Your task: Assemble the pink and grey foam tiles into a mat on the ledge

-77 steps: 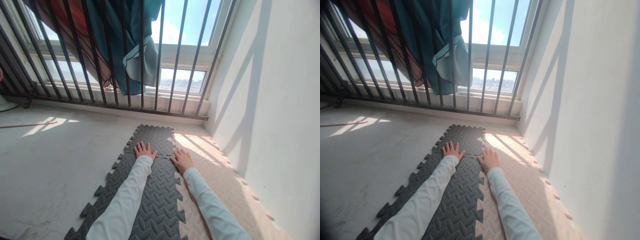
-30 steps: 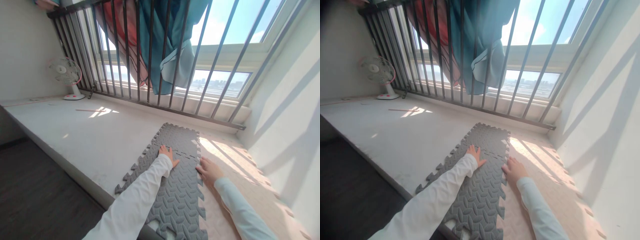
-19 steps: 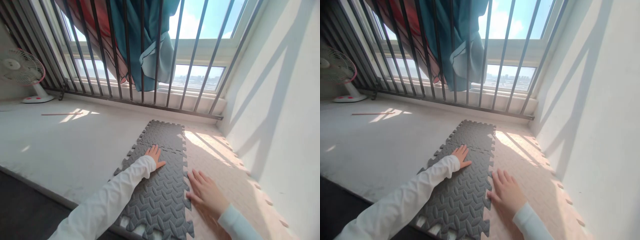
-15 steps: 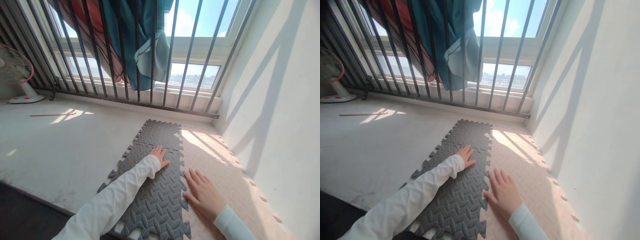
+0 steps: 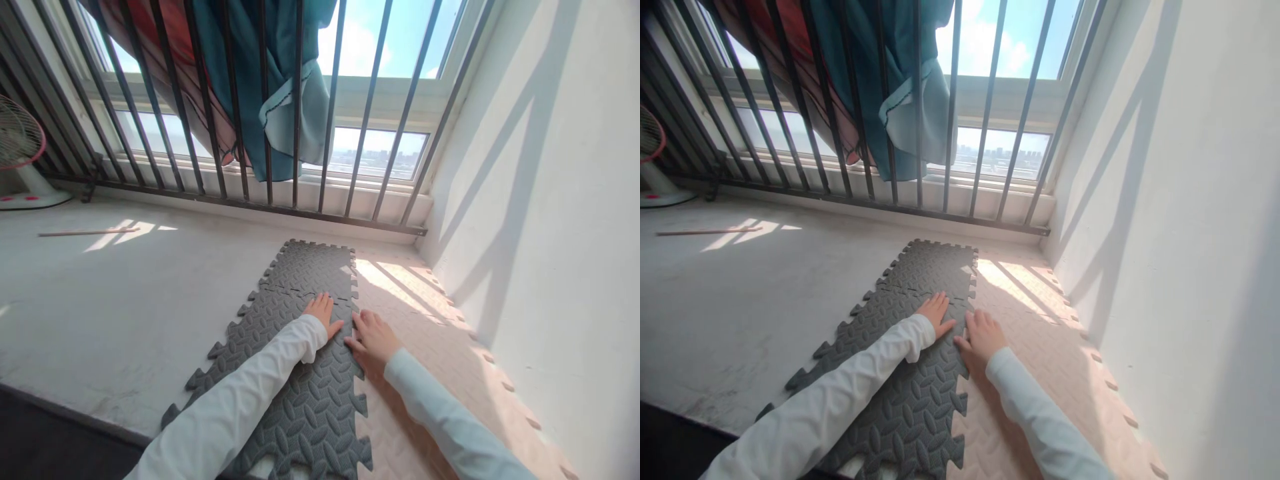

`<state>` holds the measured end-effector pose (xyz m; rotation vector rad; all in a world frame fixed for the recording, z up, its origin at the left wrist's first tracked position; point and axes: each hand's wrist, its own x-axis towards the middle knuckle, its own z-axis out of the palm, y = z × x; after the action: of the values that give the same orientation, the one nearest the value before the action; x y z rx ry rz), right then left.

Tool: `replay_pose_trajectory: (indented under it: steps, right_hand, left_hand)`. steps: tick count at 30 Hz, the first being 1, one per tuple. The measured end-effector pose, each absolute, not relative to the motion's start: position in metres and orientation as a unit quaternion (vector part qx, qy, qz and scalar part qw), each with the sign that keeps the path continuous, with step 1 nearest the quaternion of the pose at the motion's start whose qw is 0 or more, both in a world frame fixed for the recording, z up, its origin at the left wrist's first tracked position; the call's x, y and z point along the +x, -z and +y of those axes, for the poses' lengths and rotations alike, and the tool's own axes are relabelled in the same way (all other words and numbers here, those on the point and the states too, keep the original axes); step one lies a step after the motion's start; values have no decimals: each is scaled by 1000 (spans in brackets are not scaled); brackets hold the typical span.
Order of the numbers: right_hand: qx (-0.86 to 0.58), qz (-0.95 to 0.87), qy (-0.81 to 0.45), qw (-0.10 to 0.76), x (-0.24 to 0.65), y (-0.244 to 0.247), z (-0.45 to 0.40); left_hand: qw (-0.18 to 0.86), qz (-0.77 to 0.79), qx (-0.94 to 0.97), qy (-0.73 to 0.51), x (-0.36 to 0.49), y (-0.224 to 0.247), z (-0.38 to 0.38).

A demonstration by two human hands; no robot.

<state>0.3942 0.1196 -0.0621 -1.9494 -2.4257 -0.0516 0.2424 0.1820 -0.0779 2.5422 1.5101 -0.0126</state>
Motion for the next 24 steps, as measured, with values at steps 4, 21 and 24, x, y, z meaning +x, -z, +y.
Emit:
replay_pose_trajectory:
  steps: [4, 21, 24]
  right_hand:
    - [-641, -763, 57, 65, 389, 73, 143]
    - [-659, -747, -6, 92, 398, 91, 155]
    - [-657, -747, 0, 105, 397, 88, 159]
  left_hand:
    - [89, 502, 860, -24, 243, 79, 186]
    - [60, 566, 821, -44, 237, 85, 188]
    - [59, 564, 823, -31, 237, 82, 190]
